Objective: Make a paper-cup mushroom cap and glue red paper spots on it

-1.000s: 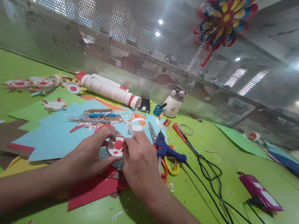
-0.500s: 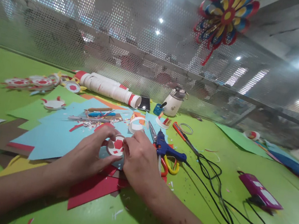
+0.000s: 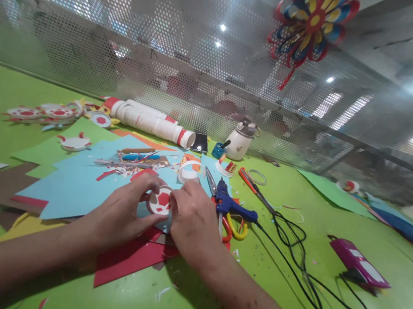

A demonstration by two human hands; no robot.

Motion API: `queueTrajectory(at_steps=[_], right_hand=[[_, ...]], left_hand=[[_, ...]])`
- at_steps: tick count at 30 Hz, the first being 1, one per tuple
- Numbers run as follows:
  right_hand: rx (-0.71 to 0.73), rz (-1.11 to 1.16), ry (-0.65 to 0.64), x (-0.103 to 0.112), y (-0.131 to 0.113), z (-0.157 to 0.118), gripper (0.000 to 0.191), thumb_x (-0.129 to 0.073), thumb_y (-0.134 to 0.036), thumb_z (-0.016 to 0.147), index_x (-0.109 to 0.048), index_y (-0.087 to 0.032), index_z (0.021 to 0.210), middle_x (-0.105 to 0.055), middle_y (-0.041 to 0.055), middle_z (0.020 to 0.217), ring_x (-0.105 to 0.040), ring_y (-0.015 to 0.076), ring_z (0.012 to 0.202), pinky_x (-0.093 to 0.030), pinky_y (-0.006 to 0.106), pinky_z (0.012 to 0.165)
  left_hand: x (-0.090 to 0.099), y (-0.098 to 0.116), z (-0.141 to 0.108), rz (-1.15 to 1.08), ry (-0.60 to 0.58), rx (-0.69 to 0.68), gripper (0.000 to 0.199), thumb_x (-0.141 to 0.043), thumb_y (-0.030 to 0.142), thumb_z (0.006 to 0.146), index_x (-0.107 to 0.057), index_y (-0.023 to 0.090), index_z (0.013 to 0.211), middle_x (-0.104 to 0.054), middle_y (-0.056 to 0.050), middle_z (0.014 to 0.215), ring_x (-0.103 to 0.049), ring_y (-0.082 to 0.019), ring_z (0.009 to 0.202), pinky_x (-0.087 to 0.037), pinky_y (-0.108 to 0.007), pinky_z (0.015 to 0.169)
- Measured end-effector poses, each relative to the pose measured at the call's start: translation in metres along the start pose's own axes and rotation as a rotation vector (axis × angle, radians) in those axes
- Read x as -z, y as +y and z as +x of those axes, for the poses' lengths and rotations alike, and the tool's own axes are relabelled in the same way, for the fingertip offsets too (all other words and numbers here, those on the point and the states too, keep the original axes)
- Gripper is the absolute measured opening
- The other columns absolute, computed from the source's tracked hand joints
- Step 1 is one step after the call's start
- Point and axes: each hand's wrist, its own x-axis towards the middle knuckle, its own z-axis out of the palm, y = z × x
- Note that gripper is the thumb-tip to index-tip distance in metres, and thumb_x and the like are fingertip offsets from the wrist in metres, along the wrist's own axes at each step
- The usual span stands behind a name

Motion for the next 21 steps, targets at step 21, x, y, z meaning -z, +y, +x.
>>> queueTrajectory(at_steps=[21], right_hand=[[0.077, -0.066, -0.034, 0.0015, 0.0035, -0.0020, 0.022, -0.046, -0.011, 0.090, -0.062, -0.012, 0.075, -0.053, 0.0059, 0.078, -0.048, 0.0163, 0.071, -0.037, 0.029, 0.063]], left_hand=[[0.0048, 0.0015, 0.0007, -0.021, -0.054, 0.020, 0.027, -0.058, 0.021, 0.079, -0.041, 0.022, 0.100, -0.053, -0.004, 0.098, -0.055, -0.018, 0.084, -0.049, -0.038, 0.075]])
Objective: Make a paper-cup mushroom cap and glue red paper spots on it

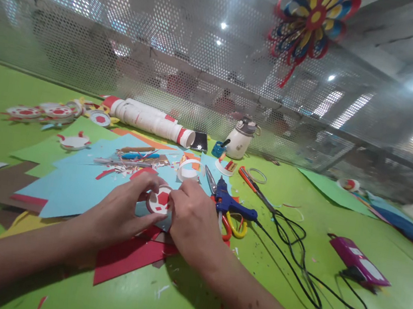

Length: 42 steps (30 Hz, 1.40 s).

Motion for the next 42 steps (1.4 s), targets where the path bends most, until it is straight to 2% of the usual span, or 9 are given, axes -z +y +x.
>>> queueTrajectory(at_steps=[20, 26, 31, 34, 38, 42], right_hand=[[0.066, -0.109, -0.069, 0.001, 0.001, -0.005, 0.019, -0.048, -0.009, 0.089, -0.063, -0.012, 0.078, -0.054, 0.0071, 0.079, -0.047, 0.0186, 0.072, -0.034, 0.031, 0.062], [0.080, -0.097, -0.017, 0.000, 0.001, -0.004, 0.021, -0.046, -0.010, 0.090, -0.063, -0.012, 0.076, -0.053, 0.0069, 0.078, -0.047, 0.0183, 0.072, -0.035, 0.031, 0.061], [0.044, 0.046, 0.015, 0.010, -0.001, -0.003, 0.019, -0.048, -0.011, 0.089, -0.065, -0.013, 0.080, -0.055, 0.0067, 0.080, -0.051, 0.0177, 0.075, -0.040, 0.031, 0.066], [0.034, 0.158, 0.124, 0.019, 0.002, -0.001, 0.014, -0.052, -0.012, 0.087, -0.066, -0.013, 0.086, -0.058, 0.0066, 0.083, -0.054, 0.0168, 0.076, -0.043, 0.030, 0.067], [-0.124, 0.279, 0.251, 0.024, 0.010, 0.003, 0.012, -0.057, -0.014, 0.084, -0.066, -0.015, 0.091, -0.060, 0.0037, 0.079, -0.055, 0.0148, 0.069, -0.045, 0.030, 0.065], [-0.347, 0.474, 0.126, 0.021, 0.012, 0.006, 0.013, -0.059, -0.021, 0.082, -0.063, -0.017, 0.093, -0.061, 0.0021, 0.074, -0.056, 0.0145, 0.065, -0.046, 0.029, 0.061]], left_hand=[[0.001, 0.002, 0.001, 0.012, -0.038, 0.000, 0.027, -0.057, 0.018, 0.078, -0.041, 0.022, 0.098, -0.050, -0.001, 0.092, -0.052, -0.016, 0.077, -0.046, -0.036, 0.071], [0.002, 0.002, 0.002, 0.017, -0.027, 0.004, 0.027, -0.058, 0.019, 0.078, -0.041, 0.022, 0.098, -0.051, -0.001, 0.091, -0.052, -0.016, 0.077, -0.046, -0.036, 0.072], [0.004, 0.002, 0.001, 0.002, -0.015, -0.003, 0.025, -0.058, 0.023, 0.080, -0.040, 0.021, 0.097, -0.051, -0.002, 0.092, -0.052, -0.017, 0.081, -0.047, -0.036, 0.074], [0.005, 0.003, 0.002, -0.010, -0.009, -0.001, 0.024, -0.057, 0.025, 0.081, -0.039, 0.022, 0.096, -0.052, -0.004, 0.095, -0.052, -0.018, 0.085, -0.047, -0.037, 0.075], [0.006, 0.004, 0.002, -0.018, 0.003, -0.003, 0.024, -0.057, 0.024, 0.081, -0.039, 0.022, 0.095, -0.053, -0.005, 0.100, -0.053, -0.020, 0.090, -0.048, -0.038, 0.078], [0.006, 0.005, 0.001, -0.021, 0.012, -0.017, 0.023, -0.057, 0.024, 0.082, -0.039, 0.023, 0.097, -0.054, -0.006, 0.105, -0.054, -0.020, 0.091, -0.049, -0.039, 0.078]])
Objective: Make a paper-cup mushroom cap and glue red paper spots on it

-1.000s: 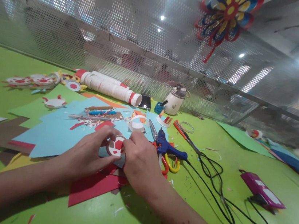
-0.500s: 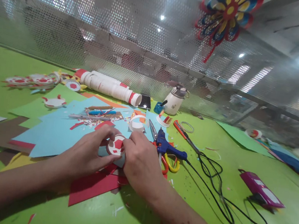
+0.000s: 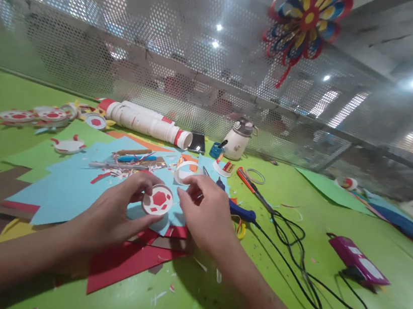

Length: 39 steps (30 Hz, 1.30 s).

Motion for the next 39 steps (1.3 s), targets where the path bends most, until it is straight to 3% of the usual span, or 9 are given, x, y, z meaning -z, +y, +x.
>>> queueTrajectory(at_steps=[6, 28, 39], right_hand=[[-0.158, 0.126, -0.134, -0.011, -0.005, -0.001, 0.030, -0.060, -0.026, 0.080, -0.056, -0.016, 0.108, -0.057, -0.0008, 0.071, -0.052, 0.0123, 0.060, -0.042, 0.026, 0.054], [-0.170, 0.217, -0.169, -0.011, -0.003, -0.001, 0.029, -0.058, -0.024, 0.081, -0.056, -0.017, 0.109, -0.052, -0.0034, 0.067, -0.047, 0.0105, 0.057, -0.038, 0.023, 0.051], [-0.175, 0.280, -0.146, -0.011, -0.001, 0.001, 0.028, -0.054, -0.024, 0.082, -0.055, -0.017, 0.109, -0.055, -0.0010, 0.073, -0.052, 0.0131, 0.066, -0.042, 0.027, 0.060]], left_hand=[[0.000, 0.000, 0.000, -0.012, 0.022, -0.048, 0.022, -0.057, 0.025, 0.083, -0.039, 0.024, 0.096, -0.053, -0.006, 0.110, -0.056, -0.020, 0.095, -0.051, -0.039, 0.079], [0.001, 0.001, 0.001, -0.017, 0.006, -0.049, 0.020, -0.056, 0.025, 0.084, -0.039, 0.023, 0.095, -0.055, -0.007, 0.108, -0.057, -0.019, 0.092, -0.051, -0.039, 0.078], [0.000, -0.002, 0.000, 0.012, 0.020, -0.063, 0.023, -0.057, 0.024, 0.084, -0.040, 0.023, 0.099, -0.053, -0.007, 0.113, -0.055, -0.020, 0.100, -0.051, -0.038, 0.081]])
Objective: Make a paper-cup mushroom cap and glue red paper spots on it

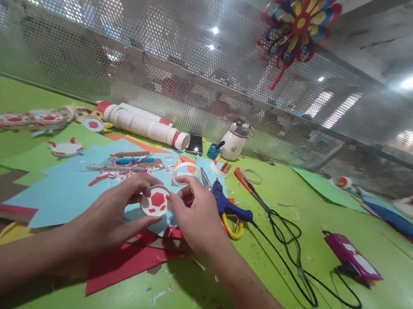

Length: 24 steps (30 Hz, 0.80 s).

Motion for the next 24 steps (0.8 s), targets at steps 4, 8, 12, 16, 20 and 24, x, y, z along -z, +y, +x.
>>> queueTrajectory(at_steps=[4, 8, 12, 16, 20, 24], right_hand=[[-0.034, 0.005, -0.009, -0.0030, -0.0010, -0.0029, 0.031, -0.056, -0.026, 0.082, -0.054, -0.018, 0.112, -0.055, -0.0012, 0.075, -0.050, 0.0119, 0.063, -0.041, 0.025, 0.054], [-0.034, -0.013, -0.013, -0.0033, -0.0006, -0.0032, 0.032, -0.056, -0.025, 0.082, -0.053, -0.017, 0.113, -0.055, -0.0013, 0.074, -0.049, 0.0110, 0.061, -0.040, 0.024, 0.053], [-0.033, 0.001, -0.023, -0.0037, 0.0003, -0.0022, 0.032, -0.056, -0.024, 0.082, -0.053, -0.017, 0.113, -0.055, -0.0016, 0.073, -0.049, 0.0111, 0.061, -0.040, 0.024, 0.054], [-0.041, 0.037, -0.040, -0.0032, -0.0004, -0.0009, 0.033, -0.057, -0.022, 0.081, -0.053, -0.017, 0.113, -0.054, -0.0021, 0.072, -0.049, 0.0111, 0.062, -0.040, 0.025, 0.056], [-0.057, 0.080, -0.057, -0.0016, -0.0018, 0.0003, 0.034, -0.058, -0.022, 0.079, -0.053, -0.016, 0.112, -0.054, -0.0024, 0.070, -0.052, 0.0128, 0.064, -0.041, 0.026, 0.058], [-0.053, 0.096, -0.060, -0.0011, -0.0016, 0.0001, 0.034, -0.057, -0.023, 0.080, -0.053, -0.015, 0.112, -0.054, -0.0019, 0.072, -0.053, 0.0136, 0.066, -0.042, 0.028, 0.060]], left_hand=[[0.0005, 0.0030, 0.0006, -0.018, 0.001, -0.006, 0.023, -0.055, 0.024, 0.085, -0.040, 0.024, 0.102, -0.052, -0.006, 0.113, -0.055, -0.021, 0.101, -0.052, -0.038, 0.080], [0.0014, 0.0047, 0.0003, -0.026, 0.002, -0.015, 0.023, -0.055, 0.023, 0.085, -0.040, 0.025, 0.103, -0.052, -0.004, 0.111, -0.057, -0.018, 0.095, -0.052, -0.037, 0.080], [0.0012, 0.0032, -0.0009, -0.033, -0.001, -0.018, 0.026, -0.056, 0.022, 0.085, -0.039, 0.025, 0.104, -0.052, -0.004, 0.112, -0.056, -0.016, 0.091, -0.051, -0.037, 0.081], [0.0009, 0.0027, -0.0017, -0.047, -0.015, -0.001, 0.024, -0.056, 0.024, 0.085, -0.039, 0.024, 0.104, -0.052, -0.006, 0.114, -0.056, -0.018, 0.094, -0.051, -0.039, 0.082], [0.0016, 0.0035, -0.0018, -0.066, -0.019, -0.004, 0.023, -0.055, 0.023, 0.086, -0.040, 0.024, 0.103, -0.052, -0.006, 0.114, -0.056, -0.017, 0.094, -0.051, -0.038, 0.081], [0.0013, 0.0020, -0.0012, -0.079, -0.016, -0.025, 0.023, -0.056, 0.022, 0.085, -0.041, 0.023, 0.102, -0.052, -0.007, 0.114, -0.055, -0.017, 0.095, -0.051, -0.037, 0.082]])
